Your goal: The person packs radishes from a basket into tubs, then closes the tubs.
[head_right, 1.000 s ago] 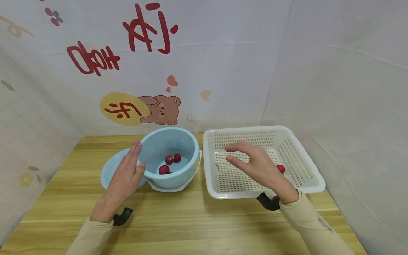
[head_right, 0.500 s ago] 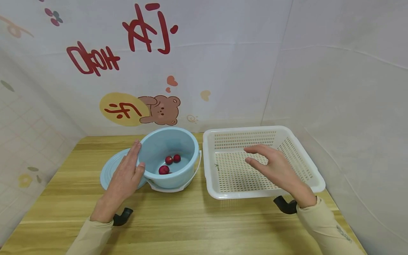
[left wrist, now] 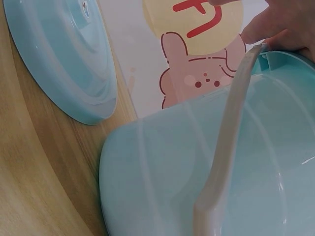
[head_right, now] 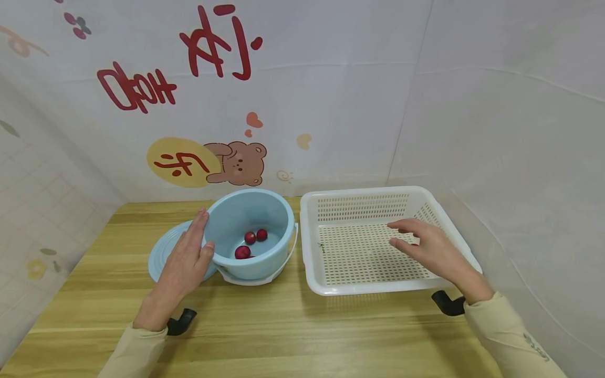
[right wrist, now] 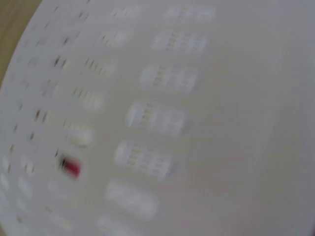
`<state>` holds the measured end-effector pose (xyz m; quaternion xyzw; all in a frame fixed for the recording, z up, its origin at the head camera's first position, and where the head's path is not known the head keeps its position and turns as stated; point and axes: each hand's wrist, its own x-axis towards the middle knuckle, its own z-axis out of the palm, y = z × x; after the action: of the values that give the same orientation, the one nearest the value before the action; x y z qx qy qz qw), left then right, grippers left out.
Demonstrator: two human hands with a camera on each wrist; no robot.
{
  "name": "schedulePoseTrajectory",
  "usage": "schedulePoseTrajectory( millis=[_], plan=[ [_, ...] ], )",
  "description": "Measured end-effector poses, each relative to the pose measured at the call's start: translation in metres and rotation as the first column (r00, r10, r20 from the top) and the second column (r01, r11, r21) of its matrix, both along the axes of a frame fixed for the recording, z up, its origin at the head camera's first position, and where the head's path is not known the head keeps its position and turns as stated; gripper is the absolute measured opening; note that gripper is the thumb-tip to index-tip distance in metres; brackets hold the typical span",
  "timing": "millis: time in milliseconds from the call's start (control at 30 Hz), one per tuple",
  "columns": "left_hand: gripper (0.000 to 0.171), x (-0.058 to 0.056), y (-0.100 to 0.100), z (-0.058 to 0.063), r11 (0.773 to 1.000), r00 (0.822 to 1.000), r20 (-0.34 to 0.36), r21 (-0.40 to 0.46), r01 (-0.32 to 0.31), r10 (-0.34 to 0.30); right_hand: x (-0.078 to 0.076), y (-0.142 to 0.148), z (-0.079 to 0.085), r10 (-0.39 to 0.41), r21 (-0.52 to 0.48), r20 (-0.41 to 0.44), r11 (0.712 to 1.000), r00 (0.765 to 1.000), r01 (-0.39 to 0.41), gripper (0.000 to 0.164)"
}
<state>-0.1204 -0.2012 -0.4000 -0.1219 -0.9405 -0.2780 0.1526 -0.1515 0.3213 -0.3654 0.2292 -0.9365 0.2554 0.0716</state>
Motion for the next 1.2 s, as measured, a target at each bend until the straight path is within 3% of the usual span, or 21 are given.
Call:
schedulePoseTrajectory(
  millis=[367, 733, 1200],
  plan=[
    [0.066, 0.001, -0.001, -0.002, 1.000, 1.000, -0.007, 0.003, 0.000, 0.000, -0.018, 0.025, -0.014, 0.018, 0.003, 0.223, 1.000, 0.975, -0.019, 0.047],
    [0.067, 0.002, -0.002, -0.001, 1.000, 1.000, 0.001, -0.001, -0.003, 0.003, -0.032, 0.035, -0.027, 0.043, 0.048, 0.274, 0.997, 0.961, -0.059, 0.050],
    [0.066, -0.001, -0.001, 0.000, 1.000, 1.000, 0.000, -0.001, 0.008, -0.008, -0.038, 0.041, -0.038, 0.028, 0.087, 0.398, 0.994, 0.917, -0.068, 0.061]
  ],
)
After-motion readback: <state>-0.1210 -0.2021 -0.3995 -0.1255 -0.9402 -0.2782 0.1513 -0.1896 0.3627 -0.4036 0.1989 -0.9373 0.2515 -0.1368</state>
